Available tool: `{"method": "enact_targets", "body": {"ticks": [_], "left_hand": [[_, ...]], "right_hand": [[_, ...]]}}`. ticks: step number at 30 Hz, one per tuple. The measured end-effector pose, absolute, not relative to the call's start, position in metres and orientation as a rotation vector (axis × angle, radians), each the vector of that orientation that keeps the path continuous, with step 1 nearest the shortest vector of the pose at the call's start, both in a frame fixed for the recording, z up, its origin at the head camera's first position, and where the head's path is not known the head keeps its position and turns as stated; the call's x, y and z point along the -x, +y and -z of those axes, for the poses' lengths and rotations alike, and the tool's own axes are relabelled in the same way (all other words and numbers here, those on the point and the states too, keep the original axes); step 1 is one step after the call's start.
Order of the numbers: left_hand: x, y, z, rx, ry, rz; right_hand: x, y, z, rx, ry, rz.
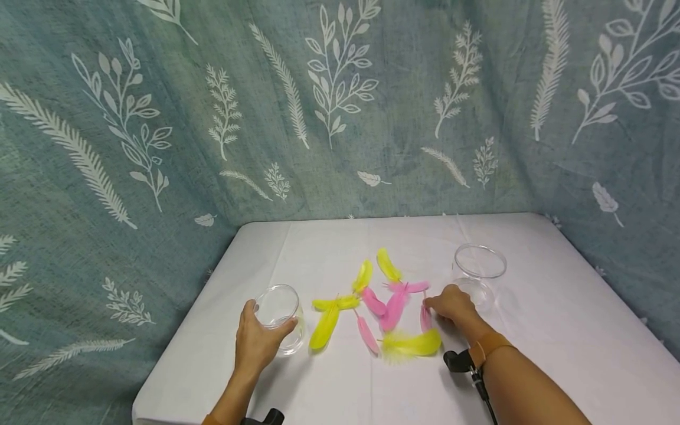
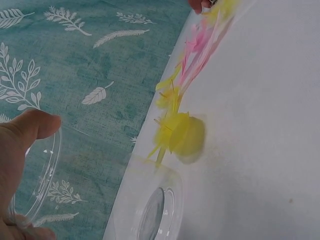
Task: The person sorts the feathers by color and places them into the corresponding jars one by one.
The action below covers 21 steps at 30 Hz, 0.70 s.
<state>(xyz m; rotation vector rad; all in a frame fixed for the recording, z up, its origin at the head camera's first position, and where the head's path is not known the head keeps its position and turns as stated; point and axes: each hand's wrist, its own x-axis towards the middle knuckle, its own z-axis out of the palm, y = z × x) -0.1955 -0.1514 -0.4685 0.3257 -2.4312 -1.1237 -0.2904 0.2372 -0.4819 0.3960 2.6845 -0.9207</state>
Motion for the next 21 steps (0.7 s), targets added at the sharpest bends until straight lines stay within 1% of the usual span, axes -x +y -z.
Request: {"method": "enact_targets", "body": {"ticks": [9,18,21], "left_hand": [[0.1954,-0.1516,0.4697,-0.340,-2.439,1.128],[0.1958,-0.1517,0.4701,-0.351,-2.440,1.130],[0.1959,-0.1520,0.4704,-0.348,-2.436,1.130]], "right_hand": [[0.2925,0.2357,0.4826,-0.420,2.648,1.014],[0.2963,0.2338,0.4853,-0.274,2.734,0.935],[0.2970,0.2340,0.4857,-0.281,2.711,0.983]]}}
